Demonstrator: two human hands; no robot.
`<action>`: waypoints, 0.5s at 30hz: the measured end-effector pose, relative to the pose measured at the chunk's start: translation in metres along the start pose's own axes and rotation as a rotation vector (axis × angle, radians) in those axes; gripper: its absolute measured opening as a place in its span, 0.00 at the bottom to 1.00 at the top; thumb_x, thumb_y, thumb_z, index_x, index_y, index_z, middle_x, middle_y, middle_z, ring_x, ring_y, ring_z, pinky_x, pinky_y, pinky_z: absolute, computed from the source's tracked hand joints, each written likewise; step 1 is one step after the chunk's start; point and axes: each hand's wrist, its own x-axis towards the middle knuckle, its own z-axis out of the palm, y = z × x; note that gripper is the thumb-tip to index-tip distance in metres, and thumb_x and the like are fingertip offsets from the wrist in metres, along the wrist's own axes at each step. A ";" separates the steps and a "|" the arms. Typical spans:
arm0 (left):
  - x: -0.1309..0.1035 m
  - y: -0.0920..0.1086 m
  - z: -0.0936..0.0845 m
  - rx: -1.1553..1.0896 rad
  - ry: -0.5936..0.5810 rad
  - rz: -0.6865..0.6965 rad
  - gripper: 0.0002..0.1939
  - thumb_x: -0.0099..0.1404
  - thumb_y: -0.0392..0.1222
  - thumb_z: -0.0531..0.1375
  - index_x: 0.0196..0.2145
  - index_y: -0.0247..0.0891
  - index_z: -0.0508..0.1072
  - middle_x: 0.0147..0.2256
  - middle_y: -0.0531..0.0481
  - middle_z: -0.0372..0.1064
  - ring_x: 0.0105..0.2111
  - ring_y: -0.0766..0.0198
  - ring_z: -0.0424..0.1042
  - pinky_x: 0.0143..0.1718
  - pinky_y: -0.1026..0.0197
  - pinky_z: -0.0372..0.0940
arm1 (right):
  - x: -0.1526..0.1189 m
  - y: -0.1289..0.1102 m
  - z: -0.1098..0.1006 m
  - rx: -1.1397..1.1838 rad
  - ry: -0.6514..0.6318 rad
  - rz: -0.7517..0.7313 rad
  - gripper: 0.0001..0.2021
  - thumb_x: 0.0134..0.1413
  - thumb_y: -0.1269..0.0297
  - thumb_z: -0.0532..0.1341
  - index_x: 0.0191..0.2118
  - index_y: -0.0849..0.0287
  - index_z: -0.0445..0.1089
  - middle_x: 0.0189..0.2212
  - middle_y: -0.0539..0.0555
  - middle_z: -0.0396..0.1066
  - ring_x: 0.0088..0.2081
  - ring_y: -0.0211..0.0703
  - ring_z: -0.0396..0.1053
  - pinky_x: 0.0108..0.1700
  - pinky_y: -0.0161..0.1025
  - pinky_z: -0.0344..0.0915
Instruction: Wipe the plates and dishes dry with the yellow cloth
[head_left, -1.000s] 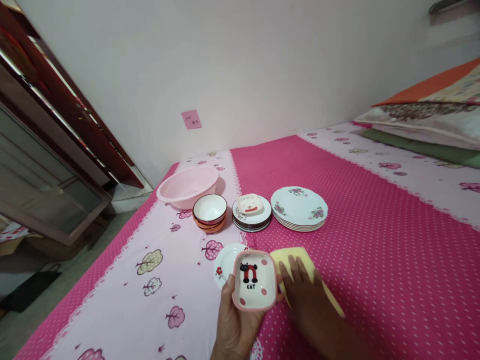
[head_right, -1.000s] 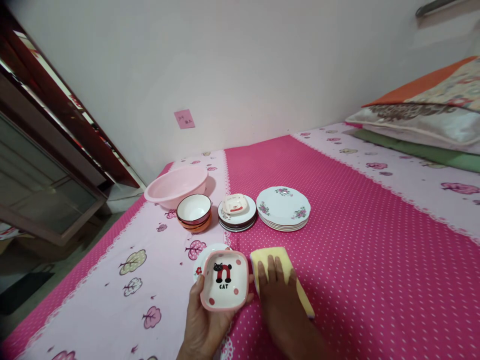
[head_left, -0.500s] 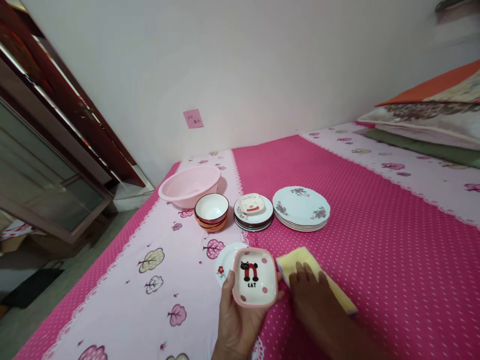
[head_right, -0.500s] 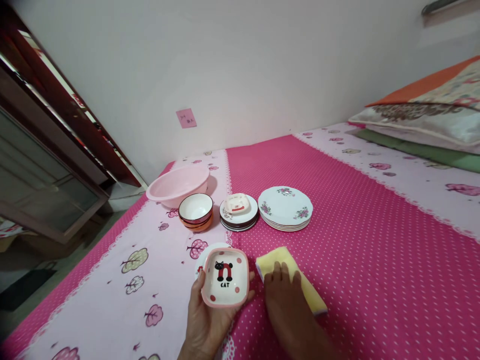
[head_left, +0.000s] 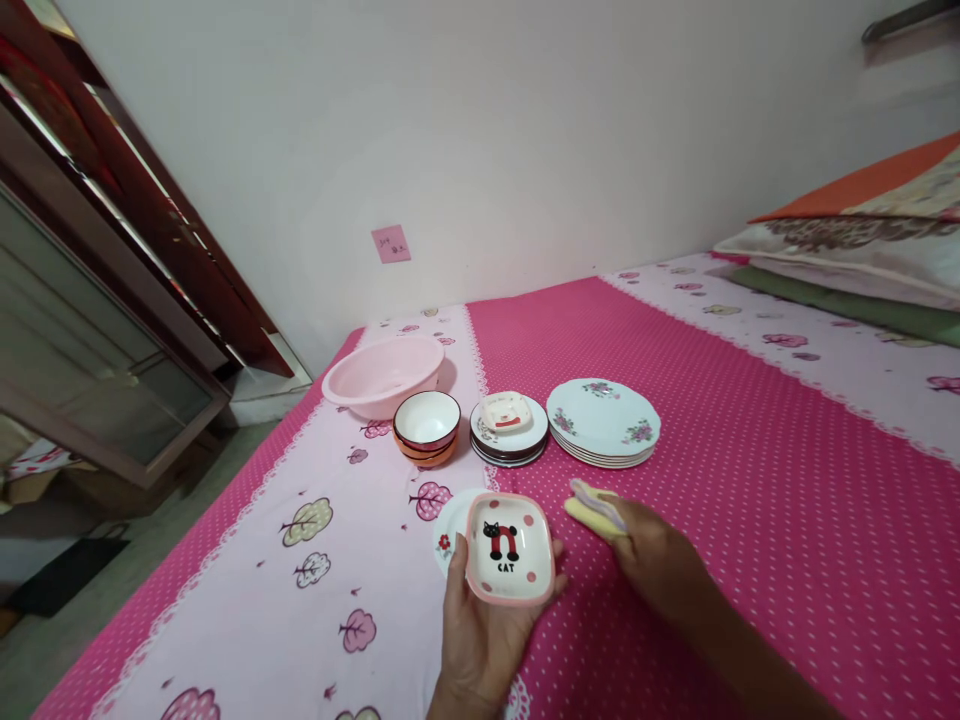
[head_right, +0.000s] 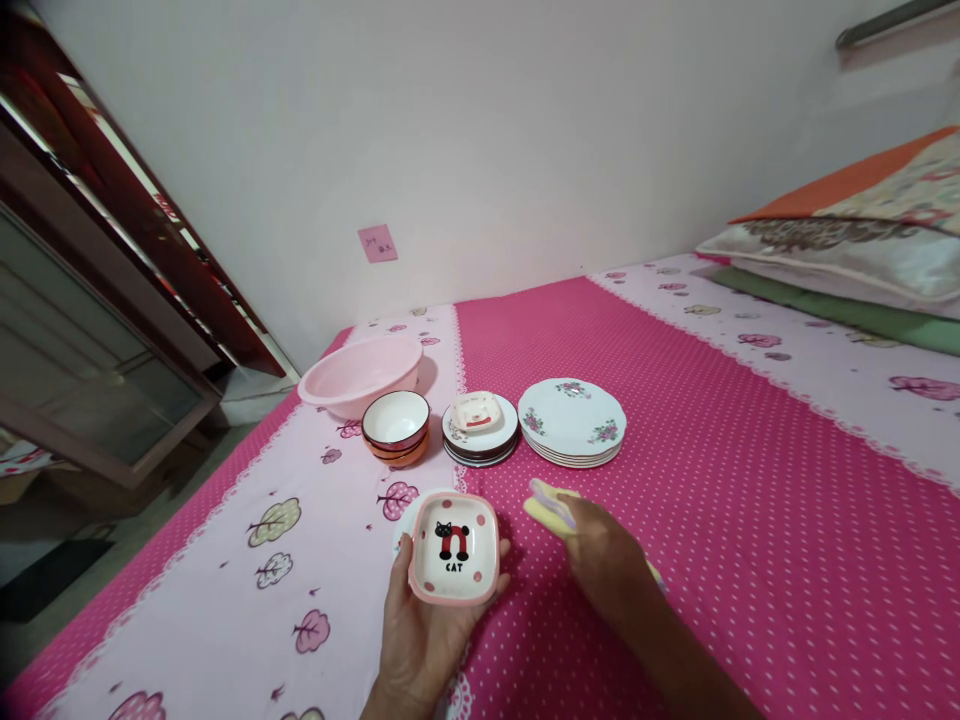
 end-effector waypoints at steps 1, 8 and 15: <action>0.000 0.001 0.001 -0.002 0.018 -0.001 0.34 0.75 0.63 0.44 0.59 0.37 0.75 0.59 0.33 0.73 0.59 0.37 0.71 0.64 0.30 0.55 | 0.004 -0.001 -0.011 0.026 0.001 0.059 0.22 0.59 0.72 0.52 0.54 0.59 0.74 0.39 0.56 0.82 0.36 0.49 0.80 0.37 0.42 0.77; 0.000 -0.002 0.004 -0.045 0.156 -0.009 0.30 0.71 0.63 0.54 0.57 0.38 0.76 0.56 0.34 0.76 0.61 0.38 0.69 0.65 0.30 0.56 | -0.003 -0.048 -0.052 0.264 0.282 0.185 0.20 0.59 0.70 0.56 0.54 0.58 0.74 0.36 0.53 0.81 0.27 0.44 0.77 0.26 0.35 0.72; 0.003 -0.014 0.013 -0.065 0.141 0.070 0.21 0.74 0.52 0.56 0.60 0.46 0.74 0.63 0.45 0.70 0.61 0.55 0.70 0.67 0.48 0.57 | -0.016 -0.094 -0.030 0.137 0.095 -0.537 0.28 0.62 0.80 0.51 0.65 0.57 0.65 0.58 0.58 0.74 0.59 0.47 0.70 0.58 0.45 0.71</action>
